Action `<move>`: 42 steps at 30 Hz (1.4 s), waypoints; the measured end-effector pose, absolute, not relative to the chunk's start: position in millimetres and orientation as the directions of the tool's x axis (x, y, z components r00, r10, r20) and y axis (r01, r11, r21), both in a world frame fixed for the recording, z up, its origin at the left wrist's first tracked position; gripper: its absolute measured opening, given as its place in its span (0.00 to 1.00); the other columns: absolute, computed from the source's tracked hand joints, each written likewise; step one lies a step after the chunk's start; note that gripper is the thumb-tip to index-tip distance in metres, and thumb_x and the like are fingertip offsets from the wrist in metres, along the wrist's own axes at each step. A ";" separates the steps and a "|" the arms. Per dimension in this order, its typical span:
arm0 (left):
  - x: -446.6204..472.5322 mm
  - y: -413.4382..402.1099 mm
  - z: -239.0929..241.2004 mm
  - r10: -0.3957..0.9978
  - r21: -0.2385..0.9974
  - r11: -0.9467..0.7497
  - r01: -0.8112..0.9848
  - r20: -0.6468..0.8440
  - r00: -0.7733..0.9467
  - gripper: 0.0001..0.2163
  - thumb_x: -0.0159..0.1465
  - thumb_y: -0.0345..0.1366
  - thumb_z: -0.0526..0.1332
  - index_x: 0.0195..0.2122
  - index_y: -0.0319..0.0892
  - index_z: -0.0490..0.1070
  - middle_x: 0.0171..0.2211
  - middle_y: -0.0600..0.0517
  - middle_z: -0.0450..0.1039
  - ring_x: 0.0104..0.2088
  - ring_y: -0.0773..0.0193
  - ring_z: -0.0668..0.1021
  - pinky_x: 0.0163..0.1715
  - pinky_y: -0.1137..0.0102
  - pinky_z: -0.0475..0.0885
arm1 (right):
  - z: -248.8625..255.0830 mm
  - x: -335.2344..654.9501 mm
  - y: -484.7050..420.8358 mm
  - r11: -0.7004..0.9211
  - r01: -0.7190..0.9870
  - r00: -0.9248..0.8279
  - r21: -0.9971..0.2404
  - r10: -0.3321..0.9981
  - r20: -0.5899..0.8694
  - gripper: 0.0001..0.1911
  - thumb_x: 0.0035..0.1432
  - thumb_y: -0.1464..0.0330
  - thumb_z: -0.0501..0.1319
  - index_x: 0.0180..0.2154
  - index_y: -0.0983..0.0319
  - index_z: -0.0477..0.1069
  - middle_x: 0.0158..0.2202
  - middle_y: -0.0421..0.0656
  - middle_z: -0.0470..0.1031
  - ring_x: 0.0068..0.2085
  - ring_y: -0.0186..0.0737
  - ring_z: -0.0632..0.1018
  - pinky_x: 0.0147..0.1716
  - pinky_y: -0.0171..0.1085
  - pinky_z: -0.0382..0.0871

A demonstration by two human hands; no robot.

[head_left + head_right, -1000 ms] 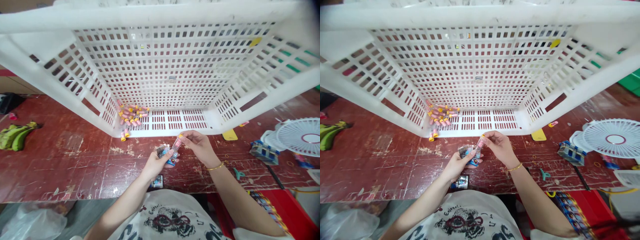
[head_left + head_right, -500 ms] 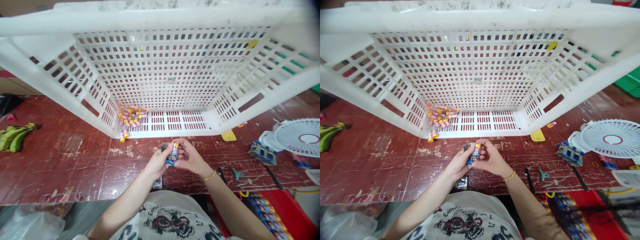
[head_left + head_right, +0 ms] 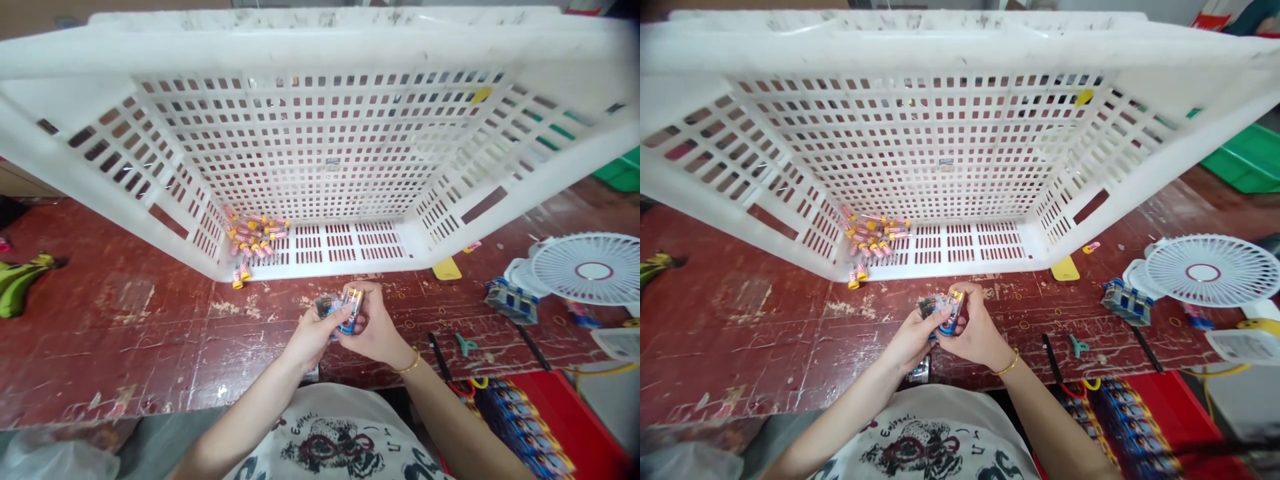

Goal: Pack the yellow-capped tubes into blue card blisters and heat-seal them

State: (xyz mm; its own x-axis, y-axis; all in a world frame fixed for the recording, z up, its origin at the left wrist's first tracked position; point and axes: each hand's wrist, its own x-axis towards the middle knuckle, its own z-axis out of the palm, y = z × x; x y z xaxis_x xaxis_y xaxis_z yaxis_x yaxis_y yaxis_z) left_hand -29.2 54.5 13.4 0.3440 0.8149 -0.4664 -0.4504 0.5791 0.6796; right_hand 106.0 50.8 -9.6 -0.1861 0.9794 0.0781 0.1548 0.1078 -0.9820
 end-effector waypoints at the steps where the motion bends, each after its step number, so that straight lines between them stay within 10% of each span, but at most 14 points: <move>1: -28.6 54.4 13.5 0.815 0.679 0.579 -0.450 -0.467 0.344 0.13 0.51 0.39 0.71 0.33 0.34 0.77 0.26 0.48 0.79 0.26 0.66 0.79 0.33 0.73 0.73 | -10.4 105.9 49.8 0.095 0.155 -0.176 -0.983 0.982 0.067 0.34 0.44 0.72 0.67 0.50 0.54 0.52 0.46 0.45 0.62 0.34 0.33 0.74 0.27 0.32 0.72; 15: -25.6 54.4 6.2 0.839 0.758 0.540 -0.365 -0.448 0.309 0.15 0.51 0.40 0.71 0.35 0.36 0.76 0.28 0.49 0.79 0.28 0.66 0.78 0.33 0.72 0.74 | -1.5 118.1 51.5 0.155 0.051 -0.211 -0.987 0.967 0.141 0.29 0.44 0.67 0.70 0.46 0.57 0.59 0.46 0.45 0.65 0.45 0.40 0.72 0.41 0.39 0.72; 21: -9.0 49.3 8.3 0.670 0.709 0.693 -0.129 -0.568 0.478 0.20 0.57 0.49 0.63 0.43 0.37 0.74 0.40 0.42 0.78 0.37 0.54 0.80 0.31 0.63 0.77 | -5.9 176.9 31.7 -0.037 -0.163 0.150 -0.986 0.987 -0.062 0.11 0.50 0.60 0.66 0.32 0.59 0.69 0.34 0.40 0.74 0.33 0.35 0.75 0.33 0.37 0.73; 27: 2.6 48.1 -3.2 0.604 0.722 0.691 0.020 -0.593 0.533 0.22 0.55 0.42 0.67 0.48 0.38 0.70 0.43 0.41 0.77 0.36 0.57 0.79 0.36 0.62 0.76 | -44.3 347.6 -81.6 -0.147 -0.027 0.878 -0.989 0.469 -0.094 0.19 0.39 0.54 0.69 0.29 0.60 0.68 0.28 0.38 0.75 0.29 0.33 0.76 0.34 0.36 0.74; 34: 2.7 53.7 -16.4 0.751 0.823 0.568 0.013 -0.525 0.401 0.19 0.51 0.41 0.70 0.41 0.37 0.73 0.24 0.54 0.70 0.21 0.71 0.66 0.17 0.76 0.64 | -114.0 429.4 -190.4 -0.521 -0.119 0.943 -0.845 0.206 -0.260 0.15 0.45 0.62 0.69 0.24 0.64 0.68 0.20 0.37 0.70 0.21 0.30 0.71 0.21 0.31 0.69; 42: 8.1 52.8 -1.8 0.725 0.796 0.605 -0.007 -0.548 0.417 0.13 0.53 0.40 0.64 0.34 0.35 0.73 0.18 0.58 0.62 0.18 0.73 0.57 0.15 0.77 0.53 | -132.8 436.6 -219.5 -0.717 -0.047 0.897 -0.695 0.276 -0.345 0.09 0.62 0.64 0.57 0.38 0.63 0.70 0.34 0.40 0.73 0.30 0.30 0.74 0.28 0.31 0.71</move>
State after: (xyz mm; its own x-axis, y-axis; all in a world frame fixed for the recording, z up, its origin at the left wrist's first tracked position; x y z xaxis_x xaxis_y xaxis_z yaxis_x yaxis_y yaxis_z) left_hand 8.1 52.8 -1.8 0.4168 0.7253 -0.5480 -0.0065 0.6052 0.7961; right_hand 436.6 -219.5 -132.8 0.8970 0.2761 -0.3451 -0.0466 -0.7174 -0.6951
